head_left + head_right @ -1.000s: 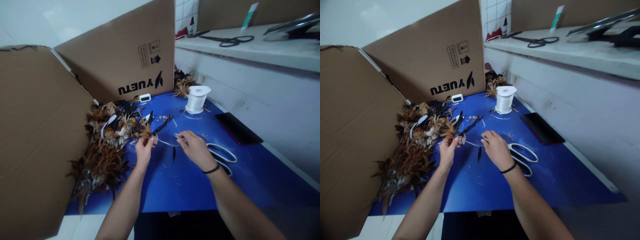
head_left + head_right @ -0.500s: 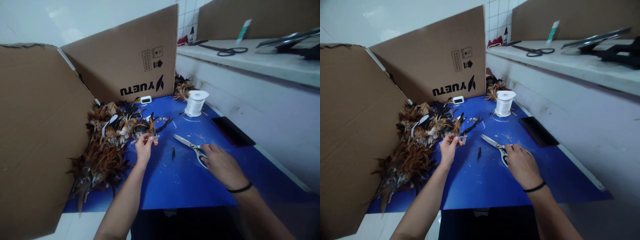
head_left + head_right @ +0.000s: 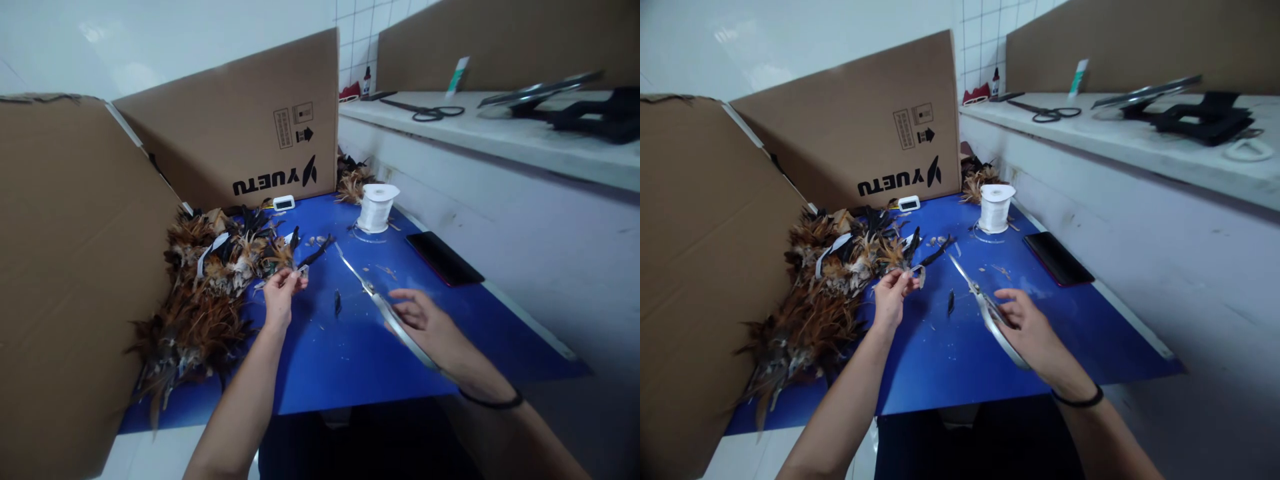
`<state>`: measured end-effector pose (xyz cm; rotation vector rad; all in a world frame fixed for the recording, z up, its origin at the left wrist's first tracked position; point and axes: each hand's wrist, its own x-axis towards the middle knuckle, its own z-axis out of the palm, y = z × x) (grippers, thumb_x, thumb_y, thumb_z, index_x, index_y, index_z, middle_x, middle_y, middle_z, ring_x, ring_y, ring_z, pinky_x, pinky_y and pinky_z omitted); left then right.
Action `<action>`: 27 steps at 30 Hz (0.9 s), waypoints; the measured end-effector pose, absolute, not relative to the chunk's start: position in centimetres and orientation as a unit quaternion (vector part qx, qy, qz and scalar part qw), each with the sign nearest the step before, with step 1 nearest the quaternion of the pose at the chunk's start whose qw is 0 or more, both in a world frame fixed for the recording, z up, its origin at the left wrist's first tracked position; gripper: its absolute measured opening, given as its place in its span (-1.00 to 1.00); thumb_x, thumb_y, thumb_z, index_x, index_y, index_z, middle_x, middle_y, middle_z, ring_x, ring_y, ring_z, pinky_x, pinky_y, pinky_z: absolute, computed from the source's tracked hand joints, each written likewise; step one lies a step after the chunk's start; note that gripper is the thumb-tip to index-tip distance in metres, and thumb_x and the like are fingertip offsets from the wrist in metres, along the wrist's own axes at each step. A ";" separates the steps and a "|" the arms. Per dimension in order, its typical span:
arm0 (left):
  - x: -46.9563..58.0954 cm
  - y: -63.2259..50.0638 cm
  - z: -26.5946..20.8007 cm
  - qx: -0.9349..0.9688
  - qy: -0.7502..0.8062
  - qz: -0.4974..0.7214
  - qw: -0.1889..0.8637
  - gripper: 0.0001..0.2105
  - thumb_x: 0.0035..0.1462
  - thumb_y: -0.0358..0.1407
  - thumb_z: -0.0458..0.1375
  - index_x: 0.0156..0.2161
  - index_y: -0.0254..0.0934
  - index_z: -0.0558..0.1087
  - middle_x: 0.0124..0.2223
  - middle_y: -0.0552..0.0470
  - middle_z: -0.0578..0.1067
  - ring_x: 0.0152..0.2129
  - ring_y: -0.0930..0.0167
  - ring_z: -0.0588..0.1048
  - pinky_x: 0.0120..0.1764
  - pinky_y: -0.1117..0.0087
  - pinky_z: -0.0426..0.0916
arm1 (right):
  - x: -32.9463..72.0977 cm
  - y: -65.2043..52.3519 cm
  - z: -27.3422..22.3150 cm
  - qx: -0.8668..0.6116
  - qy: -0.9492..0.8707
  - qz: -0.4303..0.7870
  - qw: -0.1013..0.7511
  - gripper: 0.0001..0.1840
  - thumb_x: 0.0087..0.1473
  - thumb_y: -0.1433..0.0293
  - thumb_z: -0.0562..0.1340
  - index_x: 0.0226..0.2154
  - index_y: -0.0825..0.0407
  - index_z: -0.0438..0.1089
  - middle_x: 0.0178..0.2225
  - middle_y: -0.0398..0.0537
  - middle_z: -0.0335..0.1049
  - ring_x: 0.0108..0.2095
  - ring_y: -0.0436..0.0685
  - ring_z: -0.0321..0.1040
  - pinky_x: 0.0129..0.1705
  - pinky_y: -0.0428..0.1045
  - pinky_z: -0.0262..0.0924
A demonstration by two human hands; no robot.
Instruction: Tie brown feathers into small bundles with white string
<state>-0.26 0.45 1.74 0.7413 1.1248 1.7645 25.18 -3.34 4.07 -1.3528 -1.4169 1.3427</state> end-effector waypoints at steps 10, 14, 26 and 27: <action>0.0 -0.6 3.2 0.329 0.412 0.700 0.481 -0.74 -0.15 -0.27 0.33 -0.38 -0.34 0.40 -0.49 0.08 0.46 -0.61 0.53 0.42 -0.54 0.51 0.31 | 21.0 -6.3 3.1 -0.344 -0.390 0.796 0.308 -0.48 -0.12 0.23 0.36 -0.09 -0.04 0.27 -0.48 -0.20 0.15 -0.58 -0.14 0.01 -0.64 -0.21 -0.09; 0.1 -1.1 3.8 0.321 0.386 0.690 0.522 -0.79 -0.11 -0.28 0.31 -0.41 -0.34 0.38 -0.49 0.07 0.45 -0.62 0.56 0.38 -0.59 0.55 0.24 | 20.8 -6.3 2.9 -0.313 -0.430 0.791 0.302 -0.55 -0.12 0.24 0.34 -0.14 -0.05 0.28 -0.50 -0.21 0.09 -0.56 -0.11 0.00 -0.60 -0.18 -0.04; 0.4 -1.5 4.2 0.274 0.370 0.665 0.588 -0.80 -0.12 -0.32 0.31 -0.47 -0.34 0.37 -0.53 0.10 0.40 -0.67 0.60 0.32 -0.65 0.59 0.15 | 19.3 -6.2 4.5 -0.332 -0.524 0.732 0.281 -0.63 -0.02 0.17 0.27 -0.24 0.02 0.20 -0.52 -0.27 0.02 -0.59 -0.14 -0.10 -0.61 -0.17 -0.13; 0.4 -1.5 4.2 0.277 0.372 0.662 0.589 -0.80 -0.11 -0.32 0.31 -0.47 -0.35 0.37 -0.53 0.10 0.39 -0.67 0.60 0.32 -0.65 0.59 0.16 | 19.1 -6.2 4.5 -0.335 -0.522 0.732 0.281 -0.61 -0.03 0.14 0.27 -0.25 0.02 0.19 -0.52 -0.27 0.02 -0.60 -0.15 -0.11 -0.62 -0.17 -0.14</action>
